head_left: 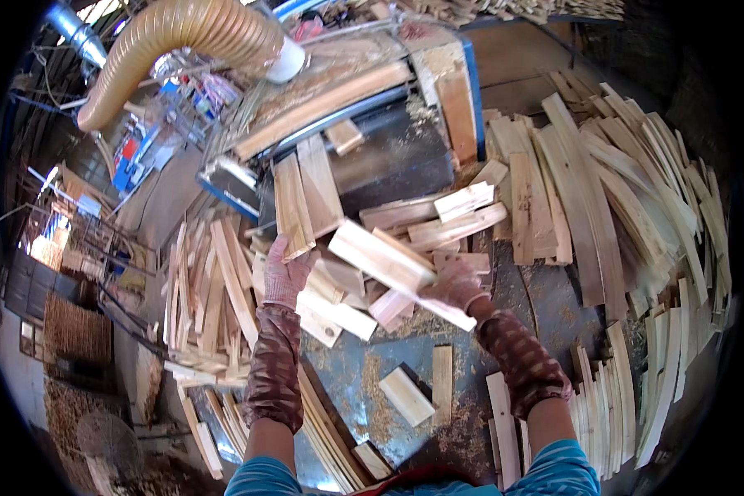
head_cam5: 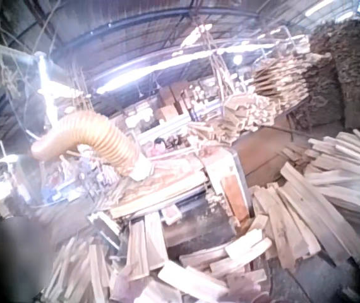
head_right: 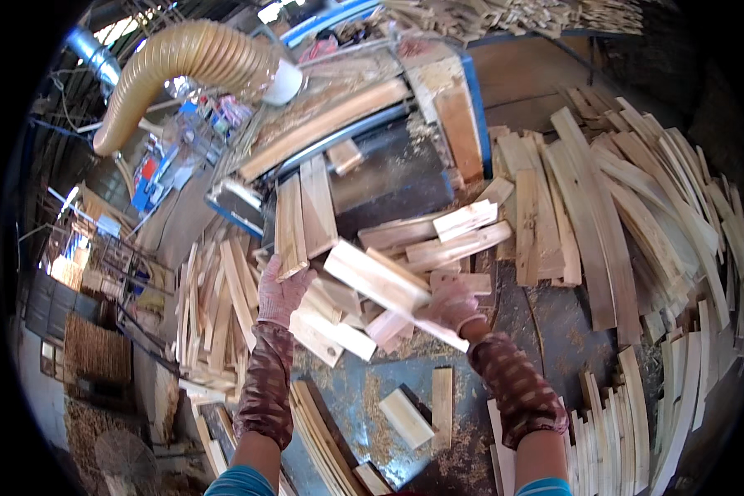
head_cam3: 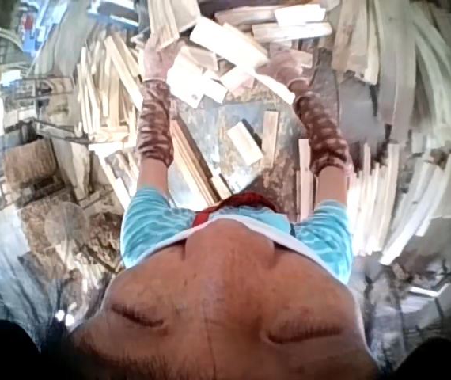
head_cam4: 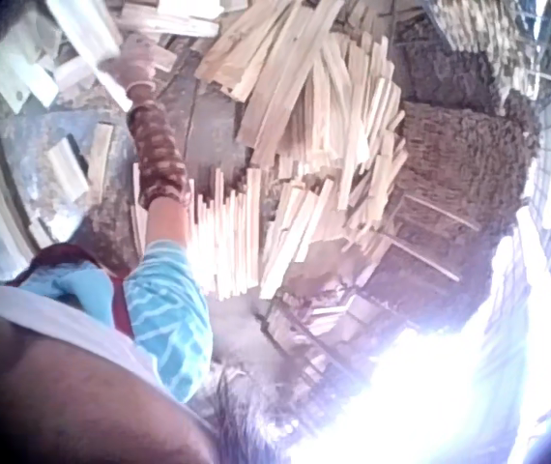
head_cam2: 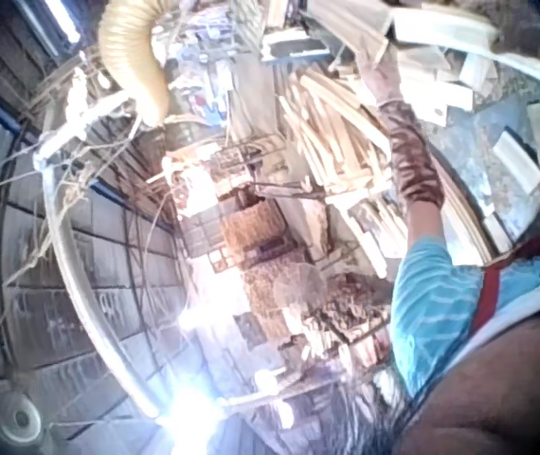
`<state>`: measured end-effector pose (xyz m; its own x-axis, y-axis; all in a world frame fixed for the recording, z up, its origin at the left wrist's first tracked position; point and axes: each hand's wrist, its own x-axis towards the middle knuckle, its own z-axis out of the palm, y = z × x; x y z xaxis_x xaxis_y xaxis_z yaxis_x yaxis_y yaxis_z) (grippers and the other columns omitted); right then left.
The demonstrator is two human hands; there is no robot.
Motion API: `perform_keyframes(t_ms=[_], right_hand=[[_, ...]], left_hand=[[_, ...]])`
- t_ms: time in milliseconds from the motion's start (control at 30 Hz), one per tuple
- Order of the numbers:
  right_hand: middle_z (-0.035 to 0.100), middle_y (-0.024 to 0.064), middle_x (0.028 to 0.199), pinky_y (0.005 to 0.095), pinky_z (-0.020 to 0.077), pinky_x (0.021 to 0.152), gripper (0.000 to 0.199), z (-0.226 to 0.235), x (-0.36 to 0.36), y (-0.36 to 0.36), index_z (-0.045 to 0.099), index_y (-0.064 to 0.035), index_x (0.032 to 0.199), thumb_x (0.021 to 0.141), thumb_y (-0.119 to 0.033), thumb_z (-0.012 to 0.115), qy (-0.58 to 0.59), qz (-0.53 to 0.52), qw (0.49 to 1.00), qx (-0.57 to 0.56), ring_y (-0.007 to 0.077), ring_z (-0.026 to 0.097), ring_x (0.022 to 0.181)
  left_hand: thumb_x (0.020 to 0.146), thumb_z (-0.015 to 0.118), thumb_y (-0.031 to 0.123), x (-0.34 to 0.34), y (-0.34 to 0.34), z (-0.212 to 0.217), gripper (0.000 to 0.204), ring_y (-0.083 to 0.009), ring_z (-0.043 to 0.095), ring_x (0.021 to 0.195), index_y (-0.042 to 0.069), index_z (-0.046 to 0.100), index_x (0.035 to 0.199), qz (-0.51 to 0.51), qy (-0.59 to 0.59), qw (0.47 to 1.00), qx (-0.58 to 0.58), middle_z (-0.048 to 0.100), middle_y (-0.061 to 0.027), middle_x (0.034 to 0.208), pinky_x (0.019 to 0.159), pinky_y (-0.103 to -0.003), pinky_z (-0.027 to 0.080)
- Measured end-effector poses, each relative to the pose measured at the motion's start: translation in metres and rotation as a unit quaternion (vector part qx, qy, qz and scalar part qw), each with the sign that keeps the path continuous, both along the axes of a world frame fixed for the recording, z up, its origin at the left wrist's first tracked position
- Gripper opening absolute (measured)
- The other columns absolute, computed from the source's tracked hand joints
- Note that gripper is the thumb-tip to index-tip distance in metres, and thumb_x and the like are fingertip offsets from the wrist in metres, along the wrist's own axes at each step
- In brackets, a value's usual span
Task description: The person sorts through a large pile of wooden planks on a workbench, picking up pieces and stacking them into organized piles. They repeatedly move between the disorganized pile and a nearby rack to deposit sorted wood.
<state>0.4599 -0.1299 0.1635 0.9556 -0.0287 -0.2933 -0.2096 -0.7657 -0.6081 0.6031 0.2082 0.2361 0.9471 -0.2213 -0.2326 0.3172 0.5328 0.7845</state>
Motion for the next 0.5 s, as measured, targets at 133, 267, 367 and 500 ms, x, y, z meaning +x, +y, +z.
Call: perform_keyframes(t_ms=[133,267,367,500], right_hand=[[0.067,0.0175,0.117,0.0391,0.0515,0.098,0.084,0.019,-0.013,0.007,0.062,-0.0113,0.13,0.06,-0.053,0.085,0.043,0.017,0.999,-0.008,0.0313,0.064,0.113],[0.067,0.0185,0.113,0.041,0.0537,0.093,0.075,-0.014,-0.035,0.015,0.065,-0.0076,0.122,0.062,-0.049,0.081,-0.01,-0.071,0.997,0.024,0.0328,0.065,0.109],[0.067,0.0181,0.113,0.0404,0.0531,0.093,0.079,-0.018,-0.059,0.01,0.062,-0.0069,0.123,0.06,-0.05,0.085,-0.007,-0.127,0.991,0.048,0.0326,0.065,0.109],[0.069,0.0183,0.111,0.038,0.0538,0.092,0.075,-0.009,-0.091,-0.003,0.062,-0.004,0.12,0.062,-0.045,0.085,0.022,-0.176,0.975,0.133,0.0312,0.068,0.104]], left_hand=[[0.094,0.065,0.022,0.026,-0.033,-0.001,0.049,-0.0409,0.06,0.118,0.001,0.053,0.135,0.001,0.015,1.0,-0.002,0.058,-0.0205,0.134,0.099,-0.057,0.053],[0.095,0.065,0.018,0.021,-0.037,-0.013,0.046,-0.0393,0.061,0.115,0.0,0.054,0.135,-0.004,0.043,0.999,0.032,0.06,-0.0192,0.127,0.099,-0.056,0.053],[0.096,0.064,0.021,-0.011,-0.049,-0.007,0.046,-0.0354,0.064,0.107,0.0,0.054,0.136,-0.004,0.029,0.999,0.023,0.063,-0.016,0.12,0.095,-0.05,0.055],[0.096,0.064,0.024,-0.085,-0.034,0.019,0.05,-0.0293,0.066,0.091,0.001,0.052,0.139,0.05,0.079,0.99,0.103,0.064,-0.0098,0.109,0.077,-0.04,0.058]])
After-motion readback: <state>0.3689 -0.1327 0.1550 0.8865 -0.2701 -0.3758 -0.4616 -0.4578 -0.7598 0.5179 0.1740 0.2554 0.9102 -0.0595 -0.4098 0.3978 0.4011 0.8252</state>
